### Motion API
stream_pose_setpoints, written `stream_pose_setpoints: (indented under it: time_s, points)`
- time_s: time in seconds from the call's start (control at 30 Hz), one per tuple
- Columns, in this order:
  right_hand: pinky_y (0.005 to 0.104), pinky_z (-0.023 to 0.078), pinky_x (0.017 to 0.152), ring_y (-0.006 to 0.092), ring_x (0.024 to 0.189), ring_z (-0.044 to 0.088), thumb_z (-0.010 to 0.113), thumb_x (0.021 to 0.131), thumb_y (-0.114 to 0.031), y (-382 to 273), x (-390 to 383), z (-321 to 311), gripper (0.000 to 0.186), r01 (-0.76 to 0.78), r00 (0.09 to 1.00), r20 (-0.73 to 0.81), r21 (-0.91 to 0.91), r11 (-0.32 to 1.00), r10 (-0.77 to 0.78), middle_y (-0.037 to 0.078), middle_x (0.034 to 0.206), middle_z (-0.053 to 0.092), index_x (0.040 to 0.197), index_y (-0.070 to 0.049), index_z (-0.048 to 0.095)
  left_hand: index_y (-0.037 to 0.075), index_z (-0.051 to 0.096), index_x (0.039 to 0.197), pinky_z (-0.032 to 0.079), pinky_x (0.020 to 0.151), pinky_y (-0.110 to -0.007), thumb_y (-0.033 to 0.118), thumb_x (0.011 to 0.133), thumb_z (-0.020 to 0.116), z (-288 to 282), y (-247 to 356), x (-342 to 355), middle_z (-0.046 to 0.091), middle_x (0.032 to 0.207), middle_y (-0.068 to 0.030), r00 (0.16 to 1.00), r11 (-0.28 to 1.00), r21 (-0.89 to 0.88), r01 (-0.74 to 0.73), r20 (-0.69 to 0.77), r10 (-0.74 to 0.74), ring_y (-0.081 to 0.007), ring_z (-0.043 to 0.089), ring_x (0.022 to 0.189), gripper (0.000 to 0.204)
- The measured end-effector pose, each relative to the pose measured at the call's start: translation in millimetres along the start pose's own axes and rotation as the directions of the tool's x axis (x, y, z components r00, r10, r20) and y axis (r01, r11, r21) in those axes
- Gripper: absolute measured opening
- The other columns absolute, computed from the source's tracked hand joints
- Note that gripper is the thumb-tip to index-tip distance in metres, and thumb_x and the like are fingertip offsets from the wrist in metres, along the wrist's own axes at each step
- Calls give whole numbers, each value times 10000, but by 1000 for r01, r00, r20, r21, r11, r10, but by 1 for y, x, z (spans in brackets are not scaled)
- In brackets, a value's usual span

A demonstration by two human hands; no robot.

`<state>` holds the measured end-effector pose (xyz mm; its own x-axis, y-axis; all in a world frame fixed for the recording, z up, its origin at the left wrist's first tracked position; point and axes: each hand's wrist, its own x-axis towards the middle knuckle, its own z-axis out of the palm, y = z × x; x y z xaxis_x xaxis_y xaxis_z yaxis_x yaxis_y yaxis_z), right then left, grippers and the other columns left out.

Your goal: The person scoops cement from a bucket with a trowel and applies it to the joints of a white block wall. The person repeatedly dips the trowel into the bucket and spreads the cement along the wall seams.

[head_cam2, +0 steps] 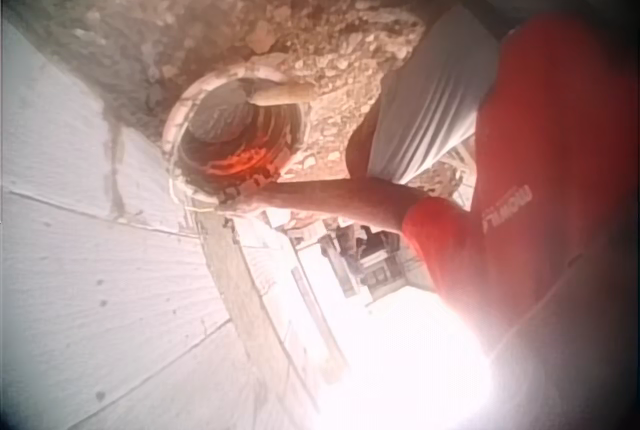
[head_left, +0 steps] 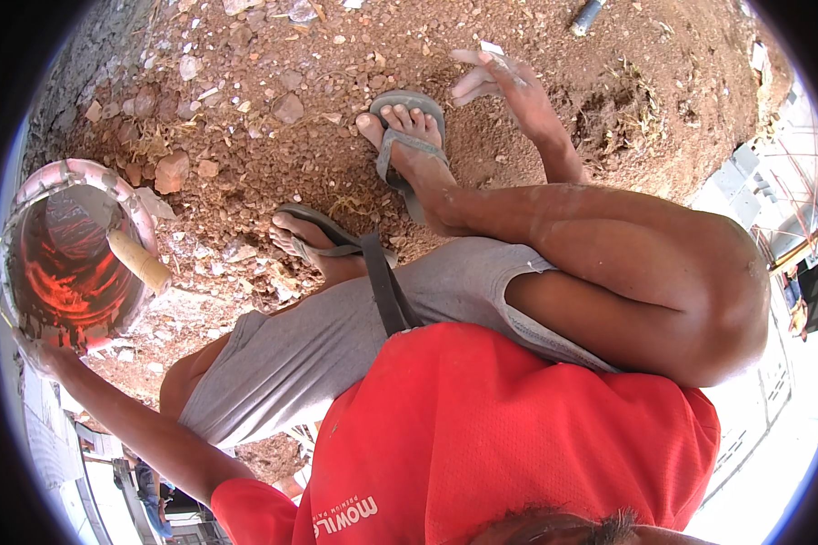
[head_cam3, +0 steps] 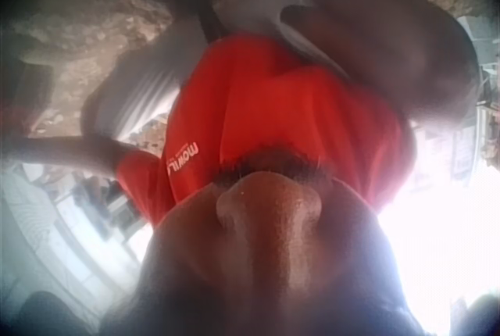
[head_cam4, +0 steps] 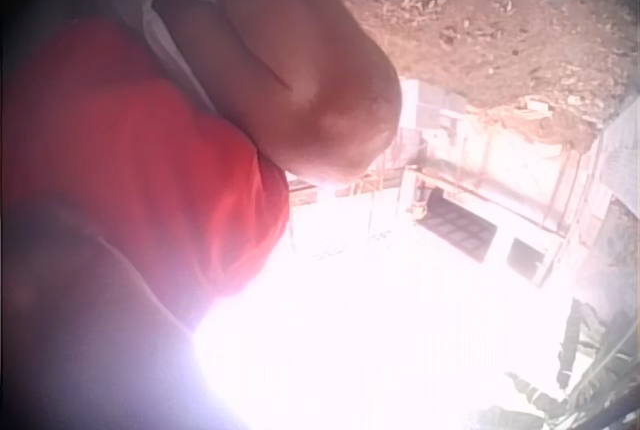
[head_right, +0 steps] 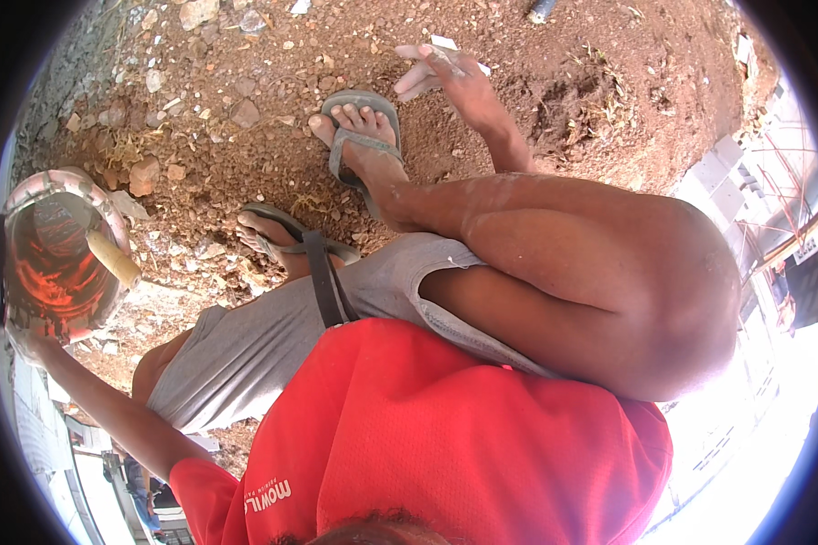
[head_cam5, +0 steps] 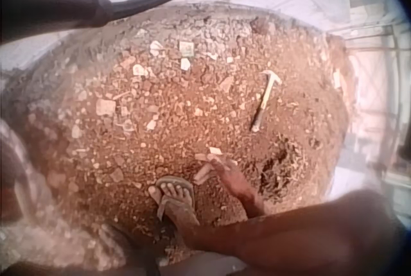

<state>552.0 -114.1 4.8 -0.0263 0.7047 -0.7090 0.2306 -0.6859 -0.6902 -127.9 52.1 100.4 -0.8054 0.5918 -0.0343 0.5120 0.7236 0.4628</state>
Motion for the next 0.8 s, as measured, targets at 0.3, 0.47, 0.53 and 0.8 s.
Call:
stream_pose_setpoints:
  time_s: [0.3, 0.47, 0.53, 0.8]
  points:
    - [334, 479, 995, 151, 933, 720, 591, 1051, -308, 8, 3, -8, 378, 25, 991, -128, -136, 990, -43, 101, 902, 784, 1235, -9, 730, 48, 679, 1334, 608, 914, -449, 258, 1011, 558, -1, -25, 31, 640, 1359, -135, 1000, 1000, 16, 11, -21, -11, -301, 650, 1162, 403]
    - [371, 526, 981, 202, 922, 729, 556, 1058, -352, 2, 6, 2, 437, -92, 996, -17, -26, 995, 91, 131, 908, 781, 1275, -2, 704, 37, 686, 1317, 606, 905, -442, 299, 992, 590, -1, -32, 32, 653, 1329, -146, 996, 993, -92, -73, -55, 68, -295, 657, 1144, 428]
    - [381, 546, 967, 224, 928, 730, 526, 1067, -353, -2, 4, 8, 461, -27, 998, 61, 38, 999, 25, 145, 977, 776, 1334, -2, 658, 28, 699, 1288, 603, 893, -443, 335, 989, 597, 1, -30, 29, 656, 1314, -147, 996, 981, -181, -73, -73, 61, -286, 659, 1129, 441]
    - [391, 553, 965, 230, 943, 725, 452, 1087, -338, -8, 11, 8, 460, -25, 999, 34, 85, 996, 22, 144, 1078, 760, 1321, -1, 659, 31, 708, 1250, 620, 802, -435, 281, 993, 604, -6, -70, 72, 700, 1213, -110, 973, 972, 38, -231, 34, 230, -238, 689, 1037, 373]
